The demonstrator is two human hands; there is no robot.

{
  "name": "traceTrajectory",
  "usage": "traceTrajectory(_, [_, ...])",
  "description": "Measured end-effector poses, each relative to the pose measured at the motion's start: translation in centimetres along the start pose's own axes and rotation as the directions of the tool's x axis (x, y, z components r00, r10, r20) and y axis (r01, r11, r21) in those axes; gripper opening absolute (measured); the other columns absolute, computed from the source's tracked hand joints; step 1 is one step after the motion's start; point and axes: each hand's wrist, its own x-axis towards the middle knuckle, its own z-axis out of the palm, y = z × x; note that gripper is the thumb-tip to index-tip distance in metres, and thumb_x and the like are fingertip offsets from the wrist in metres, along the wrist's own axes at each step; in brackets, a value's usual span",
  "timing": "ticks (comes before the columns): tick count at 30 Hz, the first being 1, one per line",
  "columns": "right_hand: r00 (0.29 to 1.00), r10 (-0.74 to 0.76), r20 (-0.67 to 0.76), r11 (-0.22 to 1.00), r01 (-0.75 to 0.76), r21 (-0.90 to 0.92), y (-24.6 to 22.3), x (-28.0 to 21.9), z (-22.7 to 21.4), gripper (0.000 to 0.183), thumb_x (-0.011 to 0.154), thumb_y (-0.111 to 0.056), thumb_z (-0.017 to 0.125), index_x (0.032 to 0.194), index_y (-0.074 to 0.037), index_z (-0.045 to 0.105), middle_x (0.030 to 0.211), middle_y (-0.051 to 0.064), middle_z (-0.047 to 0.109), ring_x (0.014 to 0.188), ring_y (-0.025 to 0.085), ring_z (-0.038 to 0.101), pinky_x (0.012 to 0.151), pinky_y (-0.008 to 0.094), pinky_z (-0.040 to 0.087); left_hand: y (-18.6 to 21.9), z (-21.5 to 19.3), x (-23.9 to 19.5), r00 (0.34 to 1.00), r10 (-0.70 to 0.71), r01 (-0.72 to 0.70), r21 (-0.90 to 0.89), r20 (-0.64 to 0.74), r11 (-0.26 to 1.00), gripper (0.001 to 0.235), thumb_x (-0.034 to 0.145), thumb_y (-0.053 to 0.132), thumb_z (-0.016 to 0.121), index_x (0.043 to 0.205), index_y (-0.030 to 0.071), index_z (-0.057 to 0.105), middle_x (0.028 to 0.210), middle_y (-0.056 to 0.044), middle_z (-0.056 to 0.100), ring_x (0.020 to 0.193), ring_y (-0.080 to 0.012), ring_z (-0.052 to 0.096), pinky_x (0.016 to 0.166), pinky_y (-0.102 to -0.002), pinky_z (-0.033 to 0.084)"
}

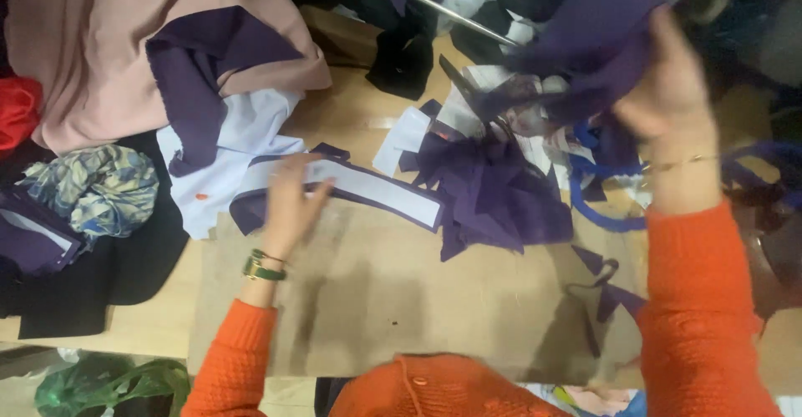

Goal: Cutting out fabric patterns from a larger piece of purple cloth using scissors and organizing the resulting pieces.

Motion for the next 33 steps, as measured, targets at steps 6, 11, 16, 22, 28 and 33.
traceTrajectory(6, [0.901, 0.426, 0.084, 0.903, -0.419, -0.096, 9.7, -8.0, 6.0, 0.073, 0.094, -0.064, 0.046, 0.149, -0.016, 0.051, 0.143, 0.016, 0.061, 0.127, 0.034, 0.061, 0.100, 0.058, 0.052, 12.0, 0.1, -3.9, 0.848, -0.050, 0.522, -0.813, 0.528, 0.258, 0.073, 0.100, 0.052, 0.055, 0.157, 0.013, 0.032, 0.151, -0.029, 0.044, 0.141, -0.0388, 0.040, 0.119, -0.057, 0.029])
traceTrajectory(11, [0.659, 0.752, -0.021, 0.656, -0.751, -0.071, 18.3, -15.1, 5.9, 0.062, 0.099, -0.048, 0.055, 0.145, -0.008, 0.053, 0.132, 0.019, 0.065, 0.116, 0.030, 0.067, 0.094, 0.050, 0.057, 11.7, 3.9, -8.0, 0.758, 0.069, 0.632, -0.703, 0.649, -0.324, 0.079, 0.100, 0.072, 0.031, 0.147, 0.011, 0.046, 0.140, -0.011, 0.060, 0.133, -0.0322, 0.053, 0.113, -0.059, 0.034])
traceTrajectory(16, [0.683, 0.716, 0.145, 0.615, -0.519, -0.594, 17.7, -19.2, 8.9, 0.081, 0.091, -0.035, 0.068, 0.160, -0.012, 0.033, 0.154, 0.026, 0.040, 0.140, 0.040, 0.037, 0.109, 0.058, 0.032, 6.3, 5.8, -13.9, 0.594, -0.344, 0.748, -0.657, 0.727, -0.098, 0.041, 0.090, 0.036, 0.080, 0.115, 0.009, 0.059, 0.095, 0.000, 0.069, 0.083, -0.0121, 0.068, 0.065, -0.021, 0.054])
traceTrajectory(22, [0.523, 0.848, 0.092, 0.330, -0.384, -0.863, 21.9, -22.3, -1.8, 0.083, 0.073, -0.018, 0.093, 0.148, -0.010, 0.056, 0.147, 0.010, 0.058, 0.138, 0.016, 0.045, 0.118, 0.042, 0.032, 1.8, -3.2, -13.6, 0.811, -0.378, 0.567, -0.760, 0.447, 0.317, 0.048, 0.096, 0.015, 0.070, 0.142, 0.011, 0.058, 0.139, -0.010, 0.063, 0.120, -0.0211, 0.063, 0.105, -0.038, 0.050])
traceTrajectory(28, [0.792, 0.594, -0.145, 0.288, -0.377, -0.881, 16.2, -22.5, 2.5, 0.060, 0.082, -0.019, 0.081, 0.137, 0.001, 0.065, 0.113, 0.018, 0.074, 0.113, 0.028, 0.065, 0.106, 0.048, 0.044, 0.4, -11.5, -12.3, 0.833, -0.353, 0.547, -0.734, 0.426, 0.403, 0.052, 0.095, 0.012, 0.070, 0.146, 0.019, 0.057, 0.110, -0.006, 0.073, 0.092, -0.0114, 0.069, 0.083, -0.026, 0.059])
traceTrajectory(33, [0.863, 0.464, -0.201, 0.349, -0.387, -0.853, 18.2, -23.3, -2.6, 0.058, 0.084, -0.012, 0.081, 0.135, 0.004, 0.061, 0.109, 0.017, 0.071, 0.102, 0.026, 0.063, 0.096, 0.046, 0.047, -1.8, -10.5, -13.9, 0.872, -0.321, 0.484, -0.561, 0.369, 0.671, 0.050, 0.093, 0.004, 0.069, 0.141, 0.019, 0.062, 0.128, -0.007, 0.070, 0.113, -0.0233, 0.066, 0.102, -0.043, 0.048])
